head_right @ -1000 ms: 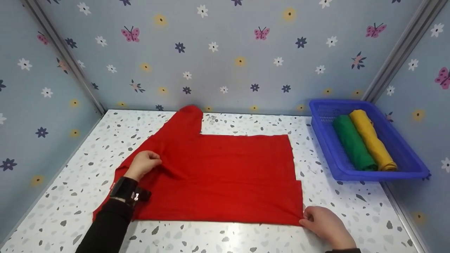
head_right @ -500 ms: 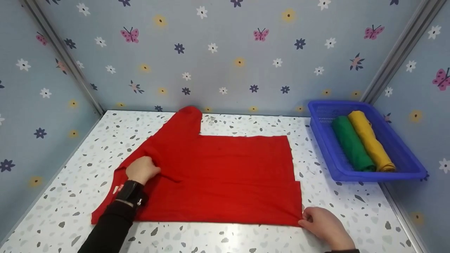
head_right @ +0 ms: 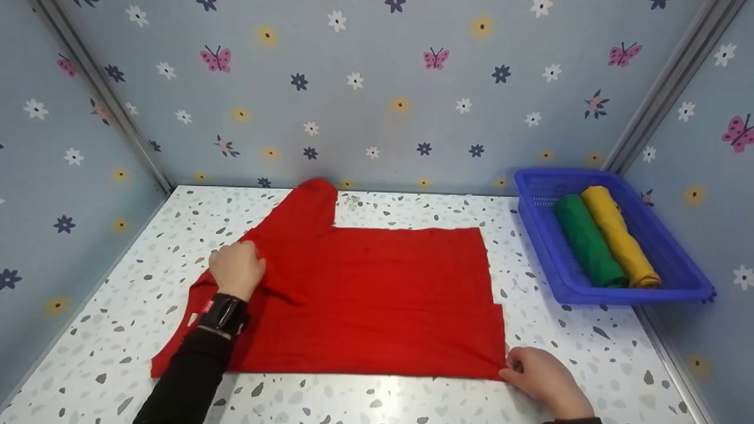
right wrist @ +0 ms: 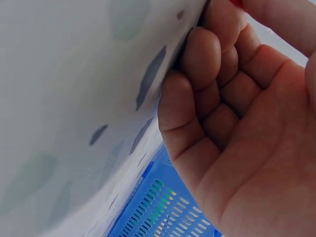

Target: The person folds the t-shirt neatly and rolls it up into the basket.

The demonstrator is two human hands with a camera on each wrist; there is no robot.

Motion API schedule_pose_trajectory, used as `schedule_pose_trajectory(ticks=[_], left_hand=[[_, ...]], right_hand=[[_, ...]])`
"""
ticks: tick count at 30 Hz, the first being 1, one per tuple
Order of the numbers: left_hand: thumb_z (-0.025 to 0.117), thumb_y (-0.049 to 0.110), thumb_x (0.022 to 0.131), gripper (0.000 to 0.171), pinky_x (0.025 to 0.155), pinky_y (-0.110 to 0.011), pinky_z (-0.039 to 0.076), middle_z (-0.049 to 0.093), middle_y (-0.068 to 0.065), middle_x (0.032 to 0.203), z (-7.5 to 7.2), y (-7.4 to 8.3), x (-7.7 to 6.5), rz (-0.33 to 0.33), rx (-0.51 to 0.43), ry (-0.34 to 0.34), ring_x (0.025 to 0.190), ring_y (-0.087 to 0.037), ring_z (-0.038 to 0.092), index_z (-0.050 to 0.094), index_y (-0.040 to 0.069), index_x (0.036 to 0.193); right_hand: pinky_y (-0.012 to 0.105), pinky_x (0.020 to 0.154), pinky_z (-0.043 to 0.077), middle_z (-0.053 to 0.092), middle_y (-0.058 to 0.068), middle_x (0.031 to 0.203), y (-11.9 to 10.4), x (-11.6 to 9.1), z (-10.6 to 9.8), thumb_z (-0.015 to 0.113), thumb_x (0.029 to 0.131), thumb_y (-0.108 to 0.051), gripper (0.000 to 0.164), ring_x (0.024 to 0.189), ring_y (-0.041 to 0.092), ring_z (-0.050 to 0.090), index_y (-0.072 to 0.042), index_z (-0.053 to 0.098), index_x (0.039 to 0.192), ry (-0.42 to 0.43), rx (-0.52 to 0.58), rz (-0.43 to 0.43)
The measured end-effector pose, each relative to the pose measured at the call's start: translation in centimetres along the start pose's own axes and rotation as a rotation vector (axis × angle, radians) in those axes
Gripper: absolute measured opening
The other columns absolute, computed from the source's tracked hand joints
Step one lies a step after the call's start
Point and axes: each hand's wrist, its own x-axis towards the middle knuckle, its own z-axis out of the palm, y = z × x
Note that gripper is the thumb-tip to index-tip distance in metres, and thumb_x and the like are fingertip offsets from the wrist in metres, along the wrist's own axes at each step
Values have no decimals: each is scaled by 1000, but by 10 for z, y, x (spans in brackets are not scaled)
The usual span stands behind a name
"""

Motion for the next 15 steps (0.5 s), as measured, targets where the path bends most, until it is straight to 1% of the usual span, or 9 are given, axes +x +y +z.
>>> schedule_pose_trajectory(ticks=[3, 7, 8, 11, 14, 15], left_hand=[[61, 5, 86, 12, 76, -49, 44, 67, -21, 84, 4, 6, 3, 60, 21, -31, 87, -39, 61, 72, 1, 84], [59, 2, 87, 16, 78, -48, 43, 66, -20, 86, 11, 9, 6, 124, 69, -111, 90, -38, 60, 75, 2, 88], [59, 2, 86, 17, 79, -48, 42, 67, -20, 87, 12, 9, 6, 133, 81, -135, 91, -38, 59, 76, 3, 89], [58, 2, 87, 19, 82, -49, 42, 68, -20, 91, 15, 8, 7, 140, 104, -194, 95, -38, 58, 76, 3, 91], [56, 2, 87, 21, 84, -49, 42, 69, -21, 95, 17, 6, 7, 123, 115, -234, 98, -38, 57, 76, 4, 93], [56, 2, 87, 21, 84, -49, 42, 69, -21, 95, 18, 5, 7, 118, 117, -241, 98, -39, 57, 76, 3, 94]], right_hand=[[37, 69, 41, 55, -1, 76, 1, 0, 1, 74, 87, -33, 23, 73, 18, 50, -12, 65, 88, 5, 1, -3], [37, 69, 42, 56, -1, 76, 0, -1, 2, 75, 87, -33, 22, 73, 18, 50, -13, 66, 88, -1, 17, 10], [37, 69, 42, 56, -1, 75, 1, -1, 2, 75, 87, -32, 22, 73, 18, 50, -12, 65, 87, 1, 13, -1], [36, 68, 42, 55, -1, 74, 2, -1, 2, 75, 87, -30, 20, 72, 18, 50, -13, 65, 86, 9, 3, -12], [36, 68, 41, 55, -1, 74, 2, 0, 1, 74, 88, -30, 20, 71, 18, 50, -13, 65, 86, 14, -5, -14], [36, 68, 42, 55, -1, 74, 2, 1, 0, 74, 88, -31, 20, 72, 18, 50, -13, 65, 86, 11, -1, 0]])
